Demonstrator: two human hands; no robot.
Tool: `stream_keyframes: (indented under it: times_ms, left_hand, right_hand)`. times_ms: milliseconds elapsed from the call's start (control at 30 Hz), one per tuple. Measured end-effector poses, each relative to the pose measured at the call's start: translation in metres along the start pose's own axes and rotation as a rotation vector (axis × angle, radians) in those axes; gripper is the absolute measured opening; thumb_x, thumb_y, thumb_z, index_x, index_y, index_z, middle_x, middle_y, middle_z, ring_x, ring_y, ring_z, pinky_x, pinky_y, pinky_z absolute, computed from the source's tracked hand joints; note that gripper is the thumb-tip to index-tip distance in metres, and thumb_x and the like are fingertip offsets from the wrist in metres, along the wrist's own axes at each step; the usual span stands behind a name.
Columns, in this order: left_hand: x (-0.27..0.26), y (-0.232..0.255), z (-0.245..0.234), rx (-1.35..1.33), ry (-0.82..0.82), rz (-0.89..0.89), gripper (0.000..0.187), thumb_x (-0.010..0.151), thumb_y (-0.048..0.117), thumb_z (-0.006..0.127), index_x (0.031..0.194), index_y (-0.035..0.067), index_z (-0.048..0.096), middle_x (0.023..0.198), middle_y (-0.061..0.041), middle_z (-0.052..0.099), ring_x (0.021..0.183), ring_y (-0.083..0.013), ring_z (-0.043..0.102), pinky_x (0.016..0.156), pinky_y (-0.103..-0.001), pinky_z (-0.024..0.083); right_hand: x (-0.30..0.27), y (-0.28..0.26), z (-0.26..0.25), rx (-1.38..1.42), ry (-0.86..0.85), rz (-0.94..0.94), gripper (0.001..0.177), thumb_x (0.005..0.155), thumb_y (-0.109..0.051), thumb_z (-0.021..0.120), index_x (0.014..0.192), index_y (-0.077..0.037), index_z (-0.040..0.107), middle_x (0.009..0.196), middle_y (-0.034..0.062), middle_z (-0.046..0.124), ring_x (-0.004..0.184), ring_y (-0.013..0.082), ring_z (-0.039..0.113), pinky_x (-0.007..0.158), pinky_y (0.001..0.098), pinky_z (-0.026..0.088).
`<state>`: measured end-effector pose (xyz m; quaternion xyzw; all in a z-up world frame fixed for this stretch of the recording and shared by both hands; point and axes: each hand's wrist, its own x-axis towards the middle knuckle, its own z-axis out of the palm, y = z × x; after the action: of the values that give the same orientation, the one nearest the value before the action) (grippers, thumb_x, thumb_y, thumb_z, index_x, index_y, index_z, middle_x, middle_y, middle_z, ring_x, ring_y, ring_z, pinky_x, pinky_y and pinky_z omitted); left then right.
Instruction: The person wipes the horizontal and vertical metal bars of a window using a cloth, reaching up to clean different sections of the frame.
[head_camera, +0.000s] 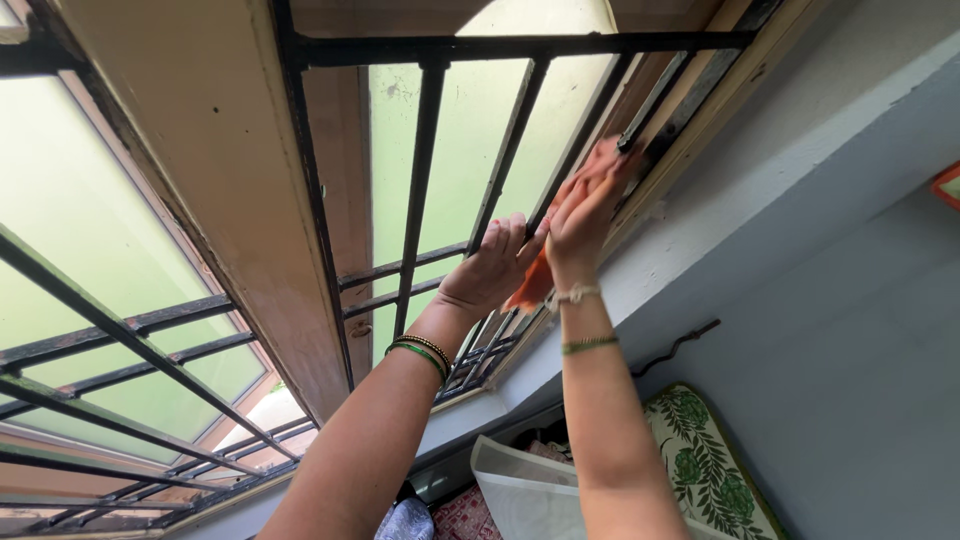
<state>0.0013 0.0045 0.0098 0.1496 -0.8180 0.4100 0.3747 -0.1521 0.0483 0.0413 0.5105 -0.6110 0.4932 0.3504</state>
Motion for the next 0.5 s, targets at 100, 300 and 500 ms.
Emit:
stream_keyframes:
  times_ms: [100,300,500]
  left_hand:
    - [-0.002,0.002,0.002,0.041,0.018,-0.027,0.049,0.104,0.027,0.044,0.148,0.007,0.05,0.124,-0.011,0.062,0.118,-0.0235,0.057,0.112,-0.037,0.034]
    - [0.0,0.002,0.004,0.019,0.044,-0.014,0.05,0.101,0.028,0.045,0.146,0.009,0.053,0.121,-0.011,0.063,0.115,-0.0223,0.058,0.108,-0.038,0.035]
    - [-0.003,0.004,0.008,0.094,0.173,-0.052,0.037,0.108,0.026,0.047,0.134,0.002,0.058,0.12,-0.011,0.061,0.117,-0.0238,0.058,0.112,-0.041,0.036]
  right_hand:
    - [-0.014,-0.007,-0.011,0.28,-0.192,0.417,0.069,0.106,-0.01,0.035,0.157,0.005,-0.008,0.157,0.0236,0.044,0.108,0.0276,0.07,0.094,0.0382,0.061]
    - [0.014,-0.052,-0.045,0.166,0.258,0.247,0.052,0.112,-0.022,0.035,0.157,0.004,0.032,0.108,0.0079,0.075,0.114,0.0225,0.077,0.109,0.0389,0.06]
    - [0.101,-0.096,0.001,0.225,0.307,-0.027,0.049,0.119,-0.018,0.042,0.158,0.001,0.019,0.155,0.02,0.036,0.147,0.0249,0.043,0.13,0.0408,0.038]
